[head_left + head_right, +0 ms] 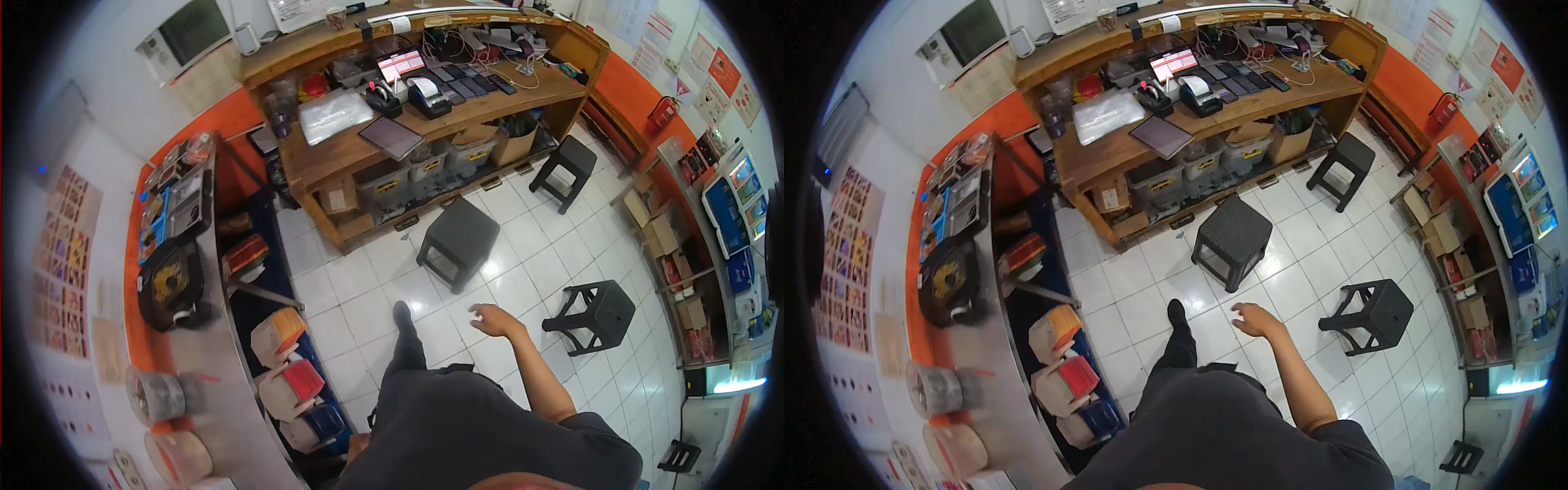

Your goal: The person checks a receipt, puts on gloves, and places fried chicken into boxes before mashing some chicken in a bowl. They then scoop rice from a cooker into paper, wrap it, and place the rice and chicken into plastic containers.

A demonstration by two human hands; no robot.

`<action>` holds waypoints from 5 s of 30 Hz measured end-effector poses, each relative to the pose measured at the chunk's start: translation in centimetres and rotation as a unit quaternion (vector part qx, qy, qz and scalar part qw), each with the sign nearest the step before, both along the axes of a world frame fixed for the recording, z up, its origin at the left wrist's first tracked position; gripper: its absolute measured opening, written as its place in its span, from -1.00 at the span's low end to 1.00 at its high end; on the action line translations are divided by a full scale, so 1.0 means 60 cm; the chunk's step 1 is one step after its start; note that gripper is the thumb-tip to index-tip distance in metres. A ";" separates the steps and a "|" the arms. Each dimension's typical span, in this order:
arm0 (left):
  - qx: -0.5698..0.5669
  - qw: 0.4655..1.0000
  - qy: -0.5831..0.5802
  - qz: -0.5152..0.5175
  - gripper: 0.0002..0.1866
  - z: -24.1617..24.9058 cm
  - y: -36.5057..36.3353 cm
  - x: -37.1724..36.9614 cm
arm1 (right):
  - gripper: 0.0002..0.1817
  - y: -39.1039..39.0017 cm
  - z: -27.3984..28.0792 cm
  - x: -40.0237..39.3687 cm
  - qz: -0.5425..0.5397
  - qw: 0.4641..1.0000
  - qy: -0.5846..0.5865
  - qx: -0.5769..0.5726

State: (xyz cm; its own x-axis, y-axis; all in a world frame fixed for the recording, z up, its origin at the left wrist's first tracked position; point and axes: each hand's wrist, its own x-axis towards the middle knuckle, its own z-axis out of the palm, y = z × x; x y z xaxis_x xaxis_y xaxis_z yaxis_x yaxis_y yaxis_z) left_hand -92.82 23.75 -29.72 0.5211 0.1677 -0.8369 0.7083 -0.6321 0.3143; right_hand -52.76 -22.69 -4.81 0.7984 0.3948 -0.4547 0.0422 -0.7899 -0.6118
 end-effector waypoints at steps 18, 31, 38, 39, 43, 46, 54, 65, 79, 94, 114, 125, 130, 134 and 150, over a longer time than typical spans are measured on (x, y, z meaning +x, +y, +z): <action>-0.156 0.893 -0.421 0.029 -0.73 0.331 0.084 1.216 | -0.50 -0.004 -0.029 0.289 -0.109 0.987 0.061 -0.101; -0.111 0.954 -0.184 0.210 -0.64 0.115 0.023 0.879 | -0.56 -0.008 -0.001 0.765 -0.053 0.998 -0.033 0.003; -0.158 0.839 -0.243 0.460 -0.85 0.077 -0.066 0.897 | -0.67 -0.047 -0.023 1.116 -0.026 0.993 -0.083 0.074; -0.148 0.792 -0.244 0.539 -0.86 0.138 -0.119 0.958 | -0.69 -0.057 -0.069 1.157 -0.091 0.970 -0.054 0.217; -0.042 0.878 -0.297 0.374 -0.83 0.247 -0.268 1.126 | -0.56 -0.049 -0.079 1.285 -0.125 0.955 -0.110 0.247; -0.017 0.858 -0.274 0.434 -0.72 0.303 -0.367 1.185 | -0.43 -0.037 -0.066 1.328 -0.138 0.950 -0.159 0.232; -0.007 0.909 -0.142 0.391 -0.71 0.305 -0.531 1.093 | -0.31 -0.015 -0.071 1.359 -0.164 0.952 -0.150 0.210; -0.104 0.828 -0.076 0.546 -0.54 0.292 -0.522 1.091 | -0.73 -0.012 -0.139 1.349 -0.210 0.925 -0.205 0.242; -0.073 0.882 -0.412 0.219 -0.61 0.536 -0.484 1.683 | -0.35 0.013 0.013 1.277 0.055 0.817 0.265 0.509; -0.097 0.917 -0.385 -0.049 -0.64 0.676 -0.503 1.808 | -0.51 -0.050 0.233 1.312 0.169 0.906 -0.105 0.374; -0.117 0.875 -0.450 0.136 -0.71 0.703 -0.465 1.778 | -0.76 -0.004 0.272 1.362 0.297 0.882 -0.038 0.363; -0.158 0.851 -0.499 -0.044 -0.70 0.709 -0.494 1.840 | -0.77 -0.025 0.324 1.434 0.430 0.847 -0.152 0.272; -0.025 0.830 -0.547 0.104 -0.59 0.711 -0.472 1.935 | -0.75 -0.082 0.404 1.569 0.254 0.933 -0.115 0.227; -0.061 0.793 -0.593 0.128 -0.61 0.732 -0.524 2.040 | -0.49 -0.039 0.415 1.670 0.008 0.875 -0.194 0.445; -0.149 0.897 -0.395 0.131 -0.61 0.605 -0.537 1.827 | -0.75 -0.013 0.347 1.755 0.172 0.772 -0.571 0.222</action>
State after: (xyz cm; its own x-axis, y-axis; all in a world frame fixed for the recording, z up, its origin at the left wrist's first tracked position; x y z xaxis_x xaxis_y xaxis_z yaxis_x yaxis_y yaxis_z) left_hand 16.79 -8.45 6.59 0.9467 0.2011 -0.2516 0.3019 -0.2818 0.9107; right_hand 52.52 -23.49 16.00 0.3925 0.5867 0.7084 0.9139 -0.3354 -0.2285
